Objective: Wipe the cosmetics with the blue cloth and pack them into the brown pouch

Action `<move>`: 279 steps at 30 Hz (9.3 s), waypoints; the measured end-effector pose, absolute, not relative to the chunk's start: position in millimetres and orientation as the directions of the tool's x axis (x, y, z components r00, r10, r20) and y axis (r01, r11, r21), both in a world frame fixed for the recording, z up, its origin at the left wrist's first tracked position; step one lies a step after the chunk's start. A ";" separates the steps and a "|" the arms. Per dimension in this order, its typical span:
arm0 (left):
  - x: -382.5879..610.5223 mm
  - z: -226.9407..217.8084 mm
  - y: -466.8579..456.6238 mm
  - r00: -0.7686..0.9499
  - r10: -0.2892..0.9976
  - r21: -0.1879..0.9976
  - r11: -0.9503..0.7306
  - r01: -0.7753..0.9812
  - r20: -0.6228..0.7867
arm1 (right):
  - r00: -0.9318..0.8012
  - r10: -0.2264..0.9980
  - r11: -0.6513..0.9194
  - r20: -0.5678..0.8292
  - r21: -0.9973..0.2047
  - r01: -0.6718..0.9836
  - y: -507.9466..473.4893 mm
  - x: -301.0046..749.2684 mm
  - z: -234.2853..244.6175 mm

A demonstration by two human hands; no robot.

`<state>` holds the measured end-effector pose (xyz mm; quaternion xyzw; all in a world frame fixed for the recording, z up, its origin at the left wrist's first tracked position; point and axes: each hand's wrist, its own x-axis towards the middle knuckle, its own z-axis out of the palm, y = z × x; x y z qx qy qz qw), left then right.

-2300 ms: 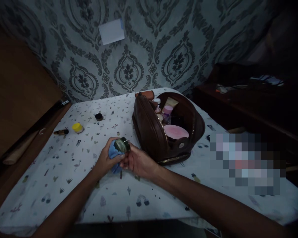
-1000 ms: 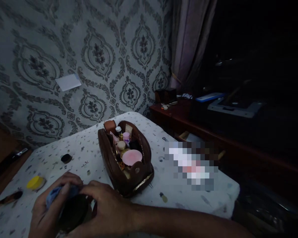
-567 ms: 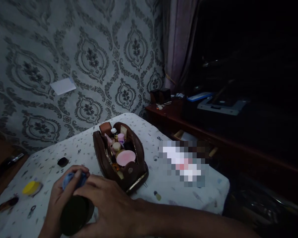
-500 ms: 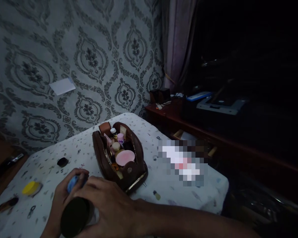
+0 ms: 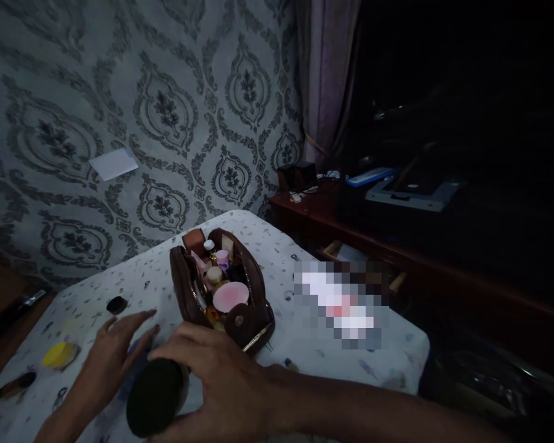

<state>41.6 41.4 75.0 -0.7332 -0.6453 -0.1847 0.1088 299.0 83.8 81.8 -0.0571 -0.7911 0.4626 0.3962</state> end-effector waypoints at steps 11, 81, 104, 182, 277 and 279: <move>113.0 141.1 150.3 0.454 0.842 -0.021 -0.469 0.883 0.292 | -0.684 0.490 0.612 0.541 -0.772 -0.173 91.1 306.2 83.0; 95.7 148.3 159.0 0.484 0.861 -0.114 -0.471 0.875 0.158 | -0.781 0.610 0.787 0.134 0.009 0.616 263.4 234.3 122.4; 98.7 140.5 156.1 0.466 0.850 -0.059 -0.467 0.882 0.245 | -0.712 0.640 0.768 0.290 -0.267 0.582 238.7 284.5 158.9; -33.5 -20.5 -7.6 -0.071 0.915 0.240 -0.029 0.970 0.396 | -0.929 0.355 0.908 -0.104 -0.199 0.369 206.3 300.7 156.7; -46.8 -36.3 -8.2 -0.067 0.929 0.207 -0.011 0.978 0.364 | -0.881 0.343 0.925 -0.325 -0.048 0.377 190.6 309.9 167.3; -47.7 -36.0 -8.9 -0.071 0.933 0.211 -0.005 0.978 0.353 | -0.893 0.341 0.919 -0.293 -0.098 0.382 193.6 313.6 164.2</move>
